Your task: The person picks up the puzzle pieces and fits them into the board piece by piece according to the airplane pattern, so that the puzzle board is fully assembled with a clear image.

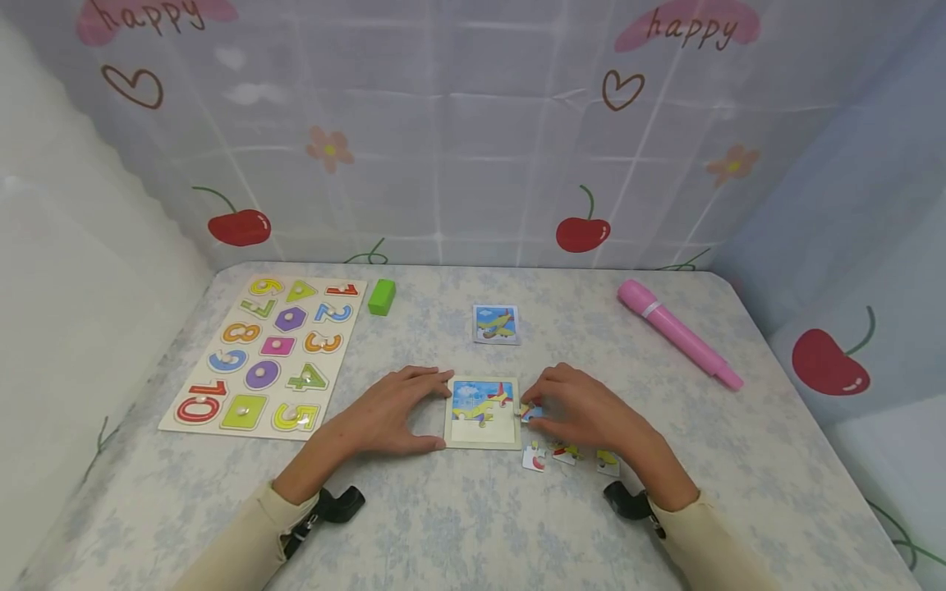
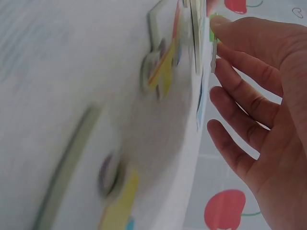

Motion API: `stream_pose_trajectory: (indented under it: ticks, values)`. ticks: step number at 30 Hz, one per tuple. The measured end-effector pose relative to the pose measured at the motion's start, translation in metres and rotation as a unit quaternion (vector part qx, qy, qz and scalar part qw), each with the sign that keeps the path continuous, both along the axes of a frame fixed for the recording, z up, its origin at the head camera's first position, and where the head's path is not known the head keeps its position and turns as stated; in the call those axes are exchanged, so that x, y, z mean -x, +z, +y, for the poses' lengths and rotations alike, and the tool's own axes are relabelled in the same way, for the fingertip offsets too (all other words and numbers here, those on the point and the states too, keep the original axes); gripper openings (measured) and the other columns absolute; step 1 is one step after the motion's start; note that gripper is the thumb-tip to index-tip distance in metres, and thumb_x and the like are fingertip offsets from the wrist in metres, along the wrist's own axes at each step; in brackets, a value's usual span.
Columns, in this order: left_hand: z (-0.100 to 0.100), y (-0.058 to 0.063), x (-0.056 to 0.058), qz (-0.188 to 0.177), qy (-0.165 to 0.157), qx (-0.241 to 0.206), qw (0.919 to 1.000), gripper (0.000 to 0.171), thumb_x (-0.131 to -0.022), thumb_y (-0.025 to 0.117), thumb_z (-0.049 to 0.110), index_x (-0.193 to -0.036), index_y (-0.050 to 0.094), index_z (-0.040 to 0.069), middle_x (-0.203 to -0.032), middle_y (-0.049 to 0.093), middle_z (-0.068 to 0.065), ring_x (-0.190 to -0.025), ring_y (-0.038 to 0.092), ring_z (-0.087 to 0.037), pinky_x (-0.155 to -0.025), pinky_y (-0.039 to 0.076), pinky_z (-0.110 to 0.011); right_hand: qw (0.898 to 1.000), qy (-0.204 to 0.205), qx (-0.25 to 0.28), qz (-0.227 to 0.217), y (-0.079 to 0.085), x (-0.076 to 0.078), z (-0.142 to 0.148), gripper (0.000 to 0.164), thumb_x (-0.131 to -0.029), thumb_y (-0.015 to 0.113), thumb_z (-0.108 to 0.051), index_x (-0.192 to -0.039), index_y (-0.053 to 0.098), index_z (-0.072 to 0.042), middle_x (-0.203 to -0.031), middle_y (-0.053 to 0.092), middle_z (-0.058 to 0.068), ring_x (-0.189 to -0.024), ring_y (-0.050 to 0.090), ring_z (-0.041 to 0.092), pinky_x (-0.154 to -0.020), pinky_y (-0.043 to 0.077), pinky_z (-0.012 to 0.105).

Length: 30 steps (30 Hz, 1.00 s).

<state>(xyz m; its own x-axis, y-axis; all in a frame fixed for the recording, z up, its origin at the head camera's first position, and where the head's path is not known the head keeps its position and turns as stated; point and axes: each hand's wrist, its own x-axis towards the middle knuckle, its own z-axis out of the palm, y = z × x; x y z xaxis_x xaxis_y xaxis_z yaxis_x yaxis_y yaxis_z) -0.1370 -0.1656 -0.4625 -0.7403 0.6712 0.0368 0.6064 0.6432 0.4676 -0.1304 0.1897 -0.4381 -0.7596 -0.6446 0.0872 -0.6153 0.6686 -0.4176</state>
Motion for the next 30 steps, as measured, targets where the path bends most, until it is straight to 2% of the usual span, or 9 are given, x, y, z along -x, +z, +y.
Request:
stream_pose_trajectory:
  ticks: [4,13,20,30]
  values:
    - [0.0,-0.001,0.0,0.001,-0.002,-0.004,1.0,0.063,-0.087,0.087,0.051,-0.139,0.068,0.021,-0.167,0.048,0.004,-0.155,0.041,-0.025,-0.119,0.041,-0.058,1.0,0.022,0.004,0.009,0.002,0.002,-0.011,0.026,-0.091,0.089,-0.021,-0.116,0.081,-0.017,-0.108,0.071,-0.008,-0.102,0.061,0.012,-0.091,0.056,0.038]
    - [-0.001,-0.003,0.001,0.0,0.001,-0.002,1.0,0.062,-0.088,0.086,0.052,-0.139,0.068,0.022,-0.167,0.048,0.004,-0.155,0.041,-0.025,-0.119,0.041,-0.058,0.999,0.034,-0.014,0.004,0.004,0.009,-0.033,0.027,-0.092,0.087,-0.02,-0.118,0.081,-0.013,-0.109,0.072,-0.005,-0.103,0.063,0.016,-0.092,0.057,0.039]
    - [-0.001,-0.003,0.001,-0.001,0.002,-0.003,1.0,0.061,-0.088,0.086,0.052,-0.138,0.068,0.022,-0.167,0.048,0.005,-0.155,0.041,-0.024,-0.119,0.041,-0.058,0.999,0.03,-0.03,-0.007,0.0,0.01,-0.041,0.026,-0.093,0.087,-0.022,-0.117,0.08,-0.016,-0.109,0.072,-0.006,-0.103,0.063,0.015,-0.092,0.056,0.039]
    - [-0.001,-0.003,0.002,-0.006,0.007,0.007,0.9999,0.063,-0.087,0.086,0.053,-0.14,0.067,0.023,-0.168,0.046,0.006,-0.156,0.039,-0.022,-0.121,0.039,-0.056,0.999,0.027,-0.023,-0.02,-0.001,0.01,-0.043,0.018,-0.093,0.087,-0.022,-0.11,0.08,-0.021,-0.109,0.069,-0.006,-0.103,0.062,0.016,-0.091,0.056,0.04]
